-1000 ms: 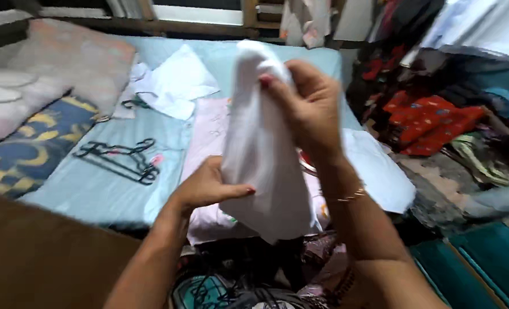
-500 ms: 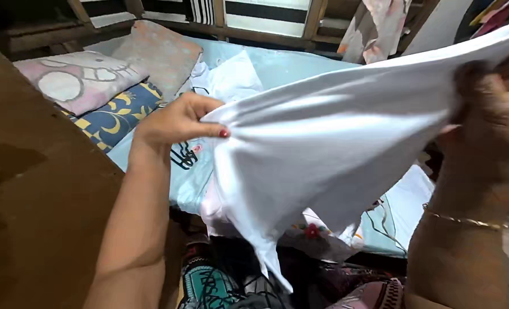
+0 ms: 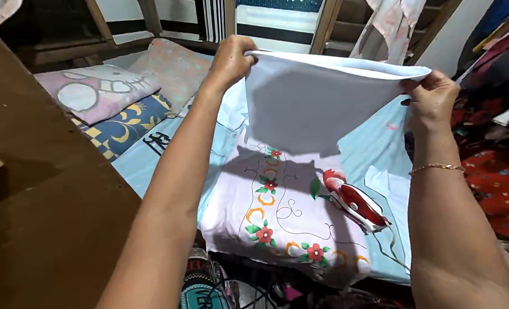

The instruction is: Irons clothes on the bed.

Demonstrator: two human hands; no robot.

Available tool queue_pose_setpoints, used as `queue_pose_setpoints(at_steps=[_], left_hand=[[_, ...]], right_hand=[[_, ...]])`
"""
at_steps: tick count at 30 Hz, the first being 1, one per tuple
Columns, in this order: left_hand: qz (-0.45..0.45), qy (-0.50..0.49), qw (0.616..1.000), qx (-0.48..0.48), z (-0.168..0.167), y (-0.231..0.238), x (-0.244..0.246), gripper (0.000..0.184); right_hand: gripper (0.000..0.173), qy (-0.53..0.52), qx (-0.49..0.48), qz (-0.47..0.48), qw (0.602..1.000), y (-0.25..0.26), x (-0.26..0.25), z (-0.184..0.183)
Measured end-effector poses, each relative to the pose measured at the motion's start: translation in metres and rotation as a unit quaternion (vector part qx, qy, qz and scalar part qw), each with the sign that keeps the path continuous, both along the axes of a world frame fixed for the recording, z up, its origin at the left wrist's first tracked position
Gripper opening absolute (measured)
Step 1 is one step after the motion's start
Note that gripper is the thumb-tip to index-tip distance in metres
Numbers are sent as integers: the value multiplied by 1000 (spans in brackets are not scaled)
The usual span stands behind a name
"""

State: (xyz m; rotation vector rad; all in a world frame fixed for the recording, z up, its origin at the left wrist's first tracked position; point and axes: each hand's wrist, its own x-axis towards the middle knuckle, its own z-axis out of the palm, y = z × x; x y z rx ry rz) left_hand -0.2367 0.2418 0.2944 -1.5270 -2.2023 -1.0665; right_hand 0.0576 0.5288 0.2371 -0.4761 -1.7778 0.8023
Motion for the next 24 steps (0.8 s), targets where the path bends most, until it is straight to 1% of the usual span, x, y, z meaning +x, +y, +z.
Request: queue_pose_setpoints(at_steps=[2,3,5,7,9,12,14,16,17,20,24], left_hand=[[-11,28,999,25,-8,-14,8,21],[-17,36,999,28,-19,-23,11,21],[-16,30,999,9,-55,-38,20,22],[-4,14,1000,-23,-106,-49,25,22],[1,-15,998,-66,-164,-57,31,21],[5,-54,988,-145,-246,-73,44,20],[-3,-96,971,-221,-280,-87,56,22],[-12,-126,945,-303,-297,-102,73,27],[-17,-130,936,-327,-301,-109,79,28],[-37,-110,933,-340,-313,-128,91,27],[-76,-72,937,-333,-317,-151,108,23]], right_hand=[[22,-13,28,25,999,-12,15,-11],[25,-38,40,34,998,-17,22,-24],[32,-124,60,37,990,-29,35,-57],[28,-214,62,20,975,-42,39,-94],[26,-293,63,13,954,-55,40,-137],[24,-376,63,32,924,-72,46,-198],[22,-464,42,57,883,-86,52,-220],[21,-539,16,90,838,-96,57,-235],[21,-573,7,107,812,-99,59,-241],[21,-638,6,145,756,-107,65,-249],[20,-688,11,206,696,-121,80,-243]])
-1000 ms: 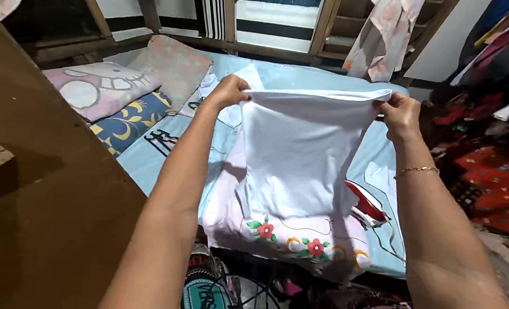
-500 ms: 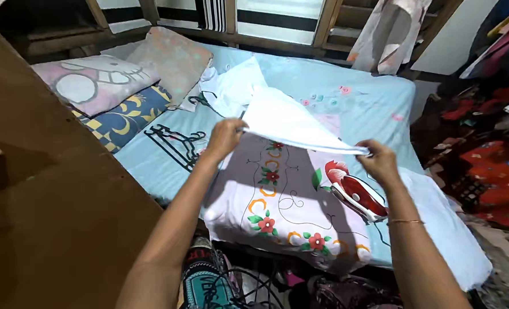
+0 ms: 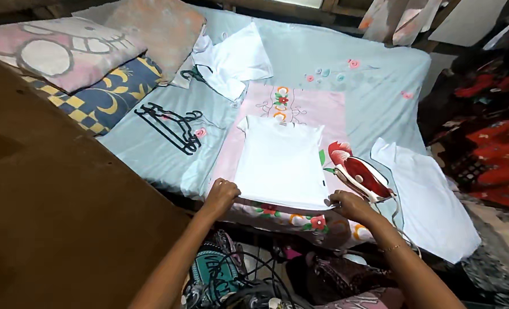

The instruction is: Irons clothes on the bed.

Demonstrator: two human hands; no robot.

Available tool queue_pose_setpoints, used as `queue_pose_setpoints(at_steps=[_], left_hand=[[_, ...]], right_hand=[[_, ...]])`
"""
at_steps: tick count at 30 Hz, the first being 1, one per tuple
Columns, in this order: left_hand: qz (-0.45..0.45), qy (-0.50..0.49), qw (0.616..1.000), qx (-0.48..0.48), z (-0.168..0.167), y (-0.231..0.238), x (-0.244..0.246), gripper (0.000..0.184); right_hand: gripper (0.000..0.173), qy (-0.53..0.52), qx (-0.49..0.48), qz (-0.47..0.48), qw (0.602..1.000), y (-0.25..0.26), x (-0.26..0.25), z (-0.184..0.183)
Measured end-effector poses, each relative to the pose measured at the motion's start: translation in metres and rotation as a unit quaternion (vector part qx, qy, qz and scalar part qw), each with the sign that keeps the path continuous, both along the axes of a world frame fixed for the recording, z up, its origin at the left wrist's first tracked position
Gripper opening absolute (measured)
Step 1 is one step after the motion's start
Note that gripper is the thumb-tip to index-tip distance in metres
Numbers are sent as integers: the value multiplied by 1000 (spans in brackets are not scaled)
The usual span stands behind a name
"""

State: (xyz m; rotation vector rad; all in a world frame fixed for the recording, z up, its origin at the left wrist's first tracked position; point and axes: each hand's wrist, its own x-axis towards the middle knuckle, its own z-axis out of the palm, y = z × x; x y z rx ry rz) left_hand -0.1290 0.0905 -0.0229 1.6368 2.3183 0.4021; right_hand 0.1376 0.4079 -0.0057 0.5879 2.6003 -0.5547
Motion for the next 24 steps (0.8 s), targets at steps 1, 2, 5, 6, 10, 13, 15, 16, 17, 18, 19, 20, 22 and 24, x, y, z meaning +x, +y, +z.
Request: queue_pose_setpoints(at_steps=[1,2,5,6,10,13,15,16,17,18,19,20,22,24], left_hand=[[-15,10,1000,9,-2,-6,4,22],[-28,15,999,12,-3,-12,8,21],[-63,6,998,-14,-3,-27,20,20],[-76,0,997,-33,-2,-31,24,20],[-114,-29,988,-101,-6,-39,35,21],[-121,-46,979,-155,-8,-39,38,22],[-125,-65,969,-203,-5,-35,36,24],[-120,-74,972,-189,-4,-33,34,27],[-108,-75,981,-145,-5,-33,32,31],[-91,-68,989,-91,-4,-32,31,32],[-69,-54,995,-39,-3,-29,29,31],[-44,-41,998,-3,-1,-23,26,30],[8,-17,998,52,-3,-6,15,27],[60,-8,996,73,-13,13,1,28]], right_hand=[[20,-13,-9,13,1000,-5,4,1],[19,-24,-16,23,999,-10,9,0],[18,-61,-41,63,995,-23,21,-6],[18,-78,-54,73,993,-27,23,-8],[16,-122,-114,119,979,-35,29,-20],[17,-148,-144,124,971,-36,29,-29],[24,-140,-164,84,973,-30,29,-26],[30,-100,-158,43,981,-23,29,-19],[34,-43,-127,-2,991,-14,30,-13],[36,20,-73,-45,996,-5,30,-9],[38,66,-5,-87,994,4,28,-6],[39,94,57,-128,986,10,25,-4],[39,116,150,-172,967,23,20,-15],[38,108,192,-176,959,34,19,-35]])
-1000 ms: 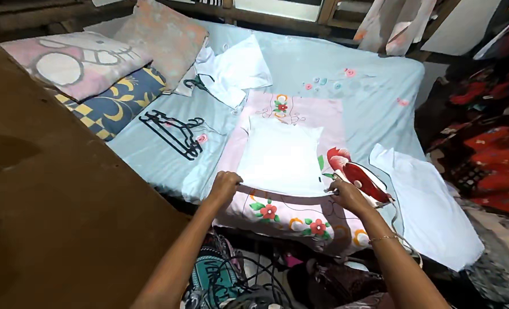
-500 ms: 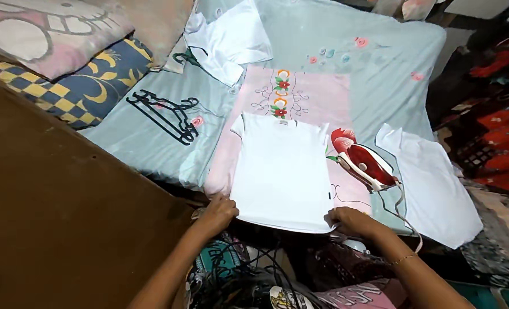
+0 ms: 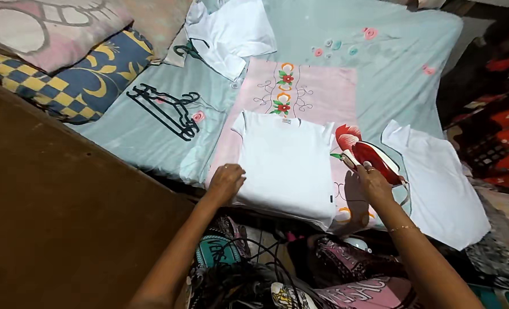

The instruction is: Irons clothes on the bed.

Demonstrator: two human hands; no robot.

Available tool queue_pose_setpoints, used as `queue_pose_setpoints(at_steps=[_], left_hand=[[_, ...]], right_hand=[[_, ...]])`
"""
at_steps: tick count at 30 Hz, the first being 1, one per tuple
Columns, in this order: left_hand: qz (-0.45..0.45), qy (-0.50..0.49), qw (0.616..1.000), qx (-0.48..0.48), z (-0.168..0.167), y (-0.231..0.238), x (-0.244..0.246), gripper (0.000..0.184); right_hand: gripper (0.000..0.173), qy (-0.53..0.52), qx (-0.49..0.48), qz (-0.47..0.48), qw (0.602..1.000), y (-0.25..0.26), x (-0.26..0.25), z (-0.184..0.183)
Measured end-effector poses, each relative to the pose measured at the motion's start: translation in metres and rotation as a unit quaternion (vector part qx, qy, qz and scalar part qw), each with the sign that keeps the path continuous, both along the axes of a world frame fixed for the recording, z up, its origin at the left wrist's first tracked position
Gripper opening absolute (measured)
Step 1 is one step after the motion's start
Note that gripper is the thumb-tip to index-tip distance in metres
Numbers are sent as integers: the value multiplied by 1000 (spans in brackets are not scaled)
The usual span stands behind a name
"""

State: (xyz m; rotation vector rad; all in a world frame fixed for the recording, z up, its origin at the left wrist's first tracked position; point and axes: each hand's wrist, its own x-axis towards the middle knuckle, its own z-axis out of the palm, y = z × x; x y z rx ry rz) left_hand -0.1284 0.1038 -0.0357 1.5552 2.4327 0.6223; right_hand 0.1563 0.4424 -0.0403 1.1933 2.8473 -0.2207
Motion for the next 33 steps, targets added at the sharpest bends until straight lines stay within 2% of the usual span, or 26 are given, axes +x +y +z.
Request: queue_pose_setpoints(at_steps=[4,8,12,14,16,19,23,26,29,33], left_hand=[[63,-21,998,-6,-28,34,-28,37],[108,-3,992,62,-66,48,-40,35],[128,-6,990,59,-64,54,-41,31],[125,5,991,54,-65,54,-46,31],[128,11,990,52,-66,55,-48,31],[142,13,988,64,-69,58,-45,31],[154,51,979,125,-83,58,-43,27],[160,77,972,154,-89,59,-43,25],[169,96,966,172,-94,59,-43,24],[177,107,960,188,-97,61,-41,24]], right_hand=[[39,-2,15,-23,1000,9,-7,-20],[39,-41,-7,-79,996,17,-24,-26],[38,-76,-47,-104,991,32,-32,-23],[38,-34,-74,-110,991,42,-32,-8],[44,65,-100,-142,983,52,-30,17],[42,211,-146,-198,946,49,-34,54],[40,253,-222,-149,930,21,-72,78],[38,222,-254,-119,934,6,-120,60],[40,197,-244,-141,939,-5,-167,26],[43,229,-192,-175,938,23,-212,-2]])
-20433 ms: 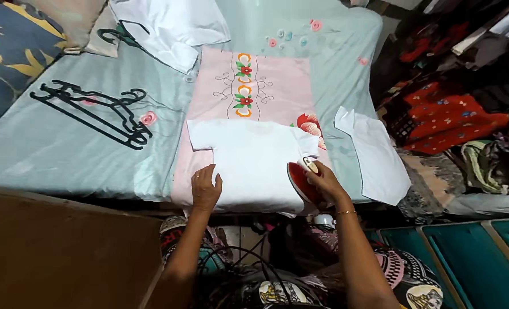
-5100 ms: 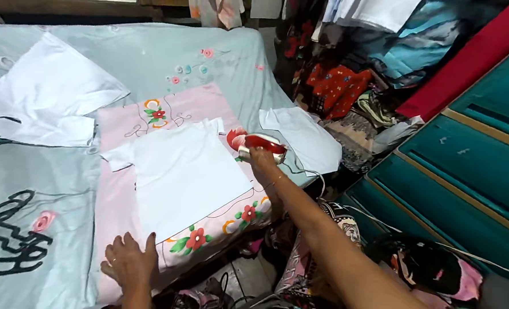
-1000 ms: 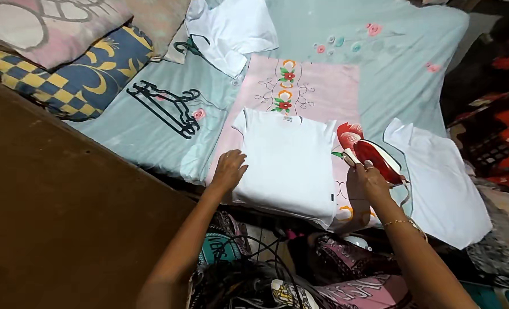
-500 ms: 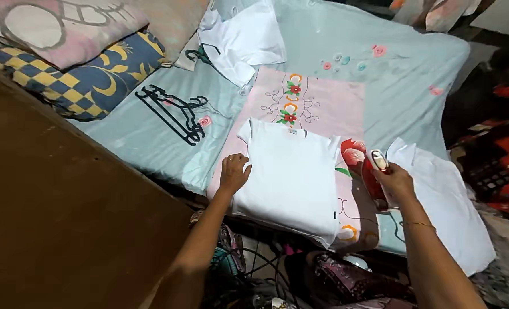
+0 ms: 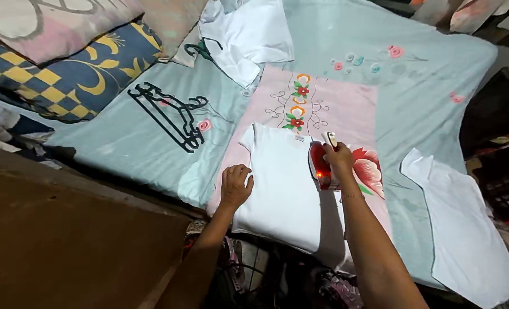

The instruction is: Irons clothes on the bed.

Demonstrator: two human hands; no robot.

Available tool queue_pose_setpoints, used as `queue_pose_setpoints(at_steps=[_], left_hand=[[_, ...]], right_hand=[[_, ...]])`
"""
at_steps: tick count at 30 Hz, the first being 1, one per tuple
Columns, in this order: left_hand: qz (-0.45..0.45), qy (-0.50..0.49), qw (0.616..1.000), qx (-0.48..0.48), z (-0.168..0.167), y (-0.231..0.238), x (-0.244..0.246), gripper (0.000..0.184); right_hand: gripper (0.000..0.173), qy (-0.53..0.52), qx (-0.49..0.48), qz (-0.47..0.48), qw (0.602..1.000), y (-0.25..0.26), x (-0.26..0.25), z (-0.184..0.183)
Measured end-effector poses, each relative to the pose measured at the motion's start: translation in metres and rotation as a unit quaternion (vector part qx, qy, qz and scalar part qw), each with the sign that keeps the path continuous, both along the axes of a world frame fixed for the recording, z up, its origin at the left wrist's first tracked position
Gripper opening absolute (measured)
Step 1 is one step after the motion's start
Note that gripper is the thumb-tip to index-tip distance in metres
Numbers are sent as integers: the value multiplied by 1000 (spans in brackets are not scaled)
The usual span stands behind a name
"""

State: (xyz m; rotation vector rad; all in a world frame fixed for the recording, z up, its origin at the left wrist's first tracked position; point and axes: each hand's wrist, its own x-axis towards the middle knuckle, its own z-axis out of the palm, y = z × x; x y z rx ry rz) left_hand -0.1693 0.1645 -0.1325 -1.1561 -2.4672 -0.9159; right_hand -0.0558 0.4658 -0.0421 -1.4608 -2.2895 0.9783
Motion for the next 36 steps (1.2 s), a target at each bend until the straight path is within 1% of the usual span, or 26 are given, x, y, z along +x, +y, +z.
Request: queue_pose_setpoints(at_steps=[4,7,9,12,17,20,23,25,32,34,36], left_hand=[[9,16,1000,5,-3,1,0,24],[13,19,1000,9,-5,0,0,23],[15,19,1000,11,-3,0,0,23],[12,14,1000,12,-4,1,1,23],[6,3,1000,14,-4,0,0,23],[9,14,1000,17,-6,1,1,24],[14,27,999,14,-6,1,0,24],[17,36,999,15,-7,2,0,24],[18,46,999,12,-6,2,-2,24],[14,33,999,11,-3,2,-1,23],[19,2,1000,20,6,6,-4,19]], right_hand=[[48,10,-7,-5,1000,30,-33,-4],[46,30,-21,-3,999,31,-37,-3],[43,41,-39,1,998,19,-27,5],[38,45,-71,19,996,-2,4,11],[36,12,-100,106,989,-48,59,21],[36,24,-128,155,979,-72,61,25],[38,47,-117,183,975,-88,33,22],[37,47,-95,179,978,-93,4,20],[38,71,-49,137,987,-69,-100,7],[39,57,-51,134,988,-61,-117,6],[42,55,-60,141,987,-61,-117,8]])
